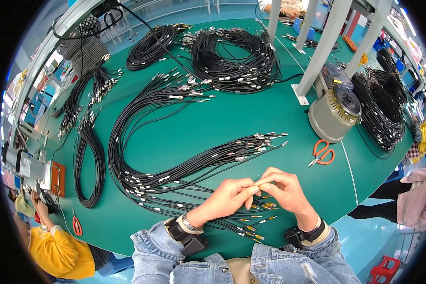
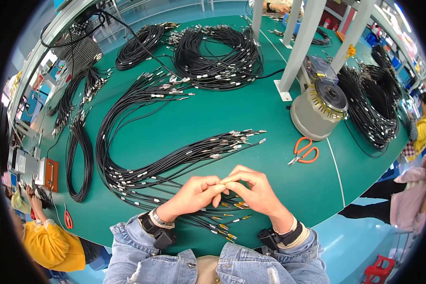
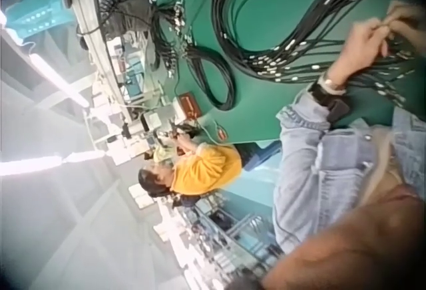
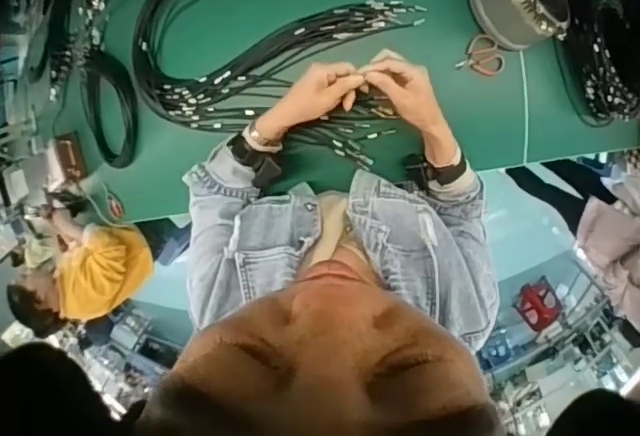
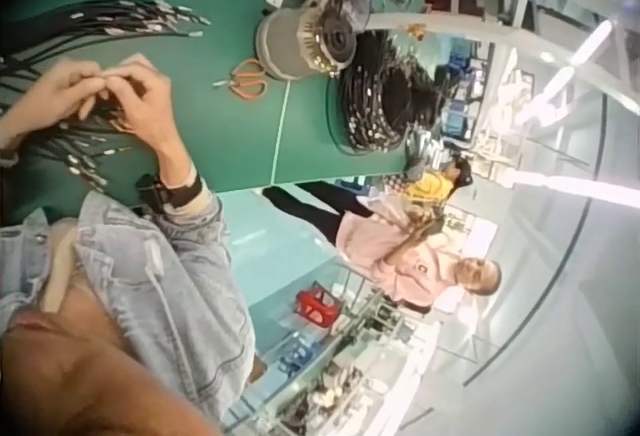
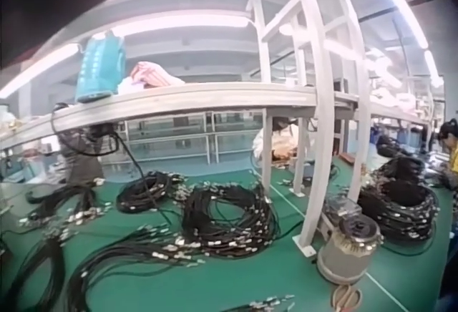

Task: The person picks up a cable from a pile, applies a yellow tape strip to the connector by hand, and sets it back down, repeating the process for several cables.

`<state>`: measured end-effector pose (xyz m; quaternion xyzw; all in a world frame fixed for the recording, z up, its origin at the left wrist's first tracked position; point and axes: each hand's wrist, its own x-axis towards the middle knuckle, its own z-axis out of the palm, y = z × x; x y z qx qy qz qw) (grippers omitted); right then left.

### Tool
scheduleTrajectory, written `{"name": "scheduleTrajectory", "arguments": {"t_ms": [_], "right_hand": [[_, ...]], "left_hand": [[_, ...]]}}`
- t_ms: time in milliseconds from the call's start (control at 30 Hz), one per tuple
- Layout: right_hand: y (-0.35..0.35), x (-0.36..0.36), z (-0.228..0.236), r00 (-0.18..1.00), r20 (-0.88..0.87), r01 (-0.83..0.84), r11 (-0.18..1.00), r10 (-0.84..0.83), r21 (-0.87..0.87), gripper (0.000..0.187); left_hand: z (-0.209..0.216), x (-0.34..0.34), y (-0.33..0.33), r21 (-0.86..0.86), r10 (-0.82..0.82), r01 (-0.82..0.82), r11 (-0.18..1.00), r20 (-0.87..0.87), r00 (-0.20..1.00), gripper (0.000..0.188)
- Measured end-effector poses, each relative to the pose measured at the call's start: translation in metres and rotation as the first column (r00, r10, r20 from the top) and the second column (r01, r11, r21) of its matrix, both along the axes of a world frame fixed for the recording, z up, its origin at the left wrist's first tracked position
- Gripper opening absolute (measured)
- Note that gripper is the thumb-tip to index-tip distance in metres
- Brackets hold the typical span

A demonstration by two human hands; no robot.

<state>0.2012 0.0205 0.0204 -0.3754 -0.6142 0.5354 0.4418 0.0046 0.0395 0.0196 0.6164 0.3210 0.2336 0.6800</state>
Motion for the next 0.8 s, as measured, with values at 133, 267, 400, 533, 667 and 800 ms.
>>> {"name": "scheduleTrajectory", "arguments": {"t_ms": [133, 267, 400, 533, 667, 800], "right_hand": [[0.003, 0.017, -0.003, 0.958, 0.267, -0.107, 0.994, 0.104, -0.003, 0.01], [0.005, 0.026, -0.005, 0.901, 0.423, -0.133, 0.989, 0.096, 0.058, 0.01], [0.007, 0.028, -0.003, 0.893, 0.45, 0.015, 1.0, -0.012, -0.004, 0.011], [0.013, 0.039, -0.016, 0.896, 0.375, 0.258, 0.966, -0.236, -0.009, 0.013], [0.02, 0.053, -0.021, 0.755, 0.342, 0.542, 0.826, -0.56, 0.155, 0.014], [0.019, 0.073, -0.01, 0.824, 0.295, 0.508, 0.861, -0.484, -0.005, 0.014]], "left_hand": [[-0.012, 0.003, -0.003, 0.361, 0.064, 0.024, 0.932, -0.23, 0.971, 0.019], [-0.017, -0.004, 0.016, 0.812, 0.4, -0.027, 0.583, -0.258, 0.879, 0.014], [-0.026, -0.012, 0.026, 0.899, 0.623, 0.036, 0.436, -0.33, 0.709, 0.013], [-0.027, -0.015, 0.024, 0.867, 0.58, 0.105, 0.487, -0.41, 0.704, 0.012], [-0.02, -0.015, 0.02, 0.853, 0.504, 0.053, 0.519, -0.356, 0.787, 0.012], [-0.011, -0.016, 0.012, 0.823, 0.472, -0.015, 0.568, -0.312, 0.824, 0.011]]}}
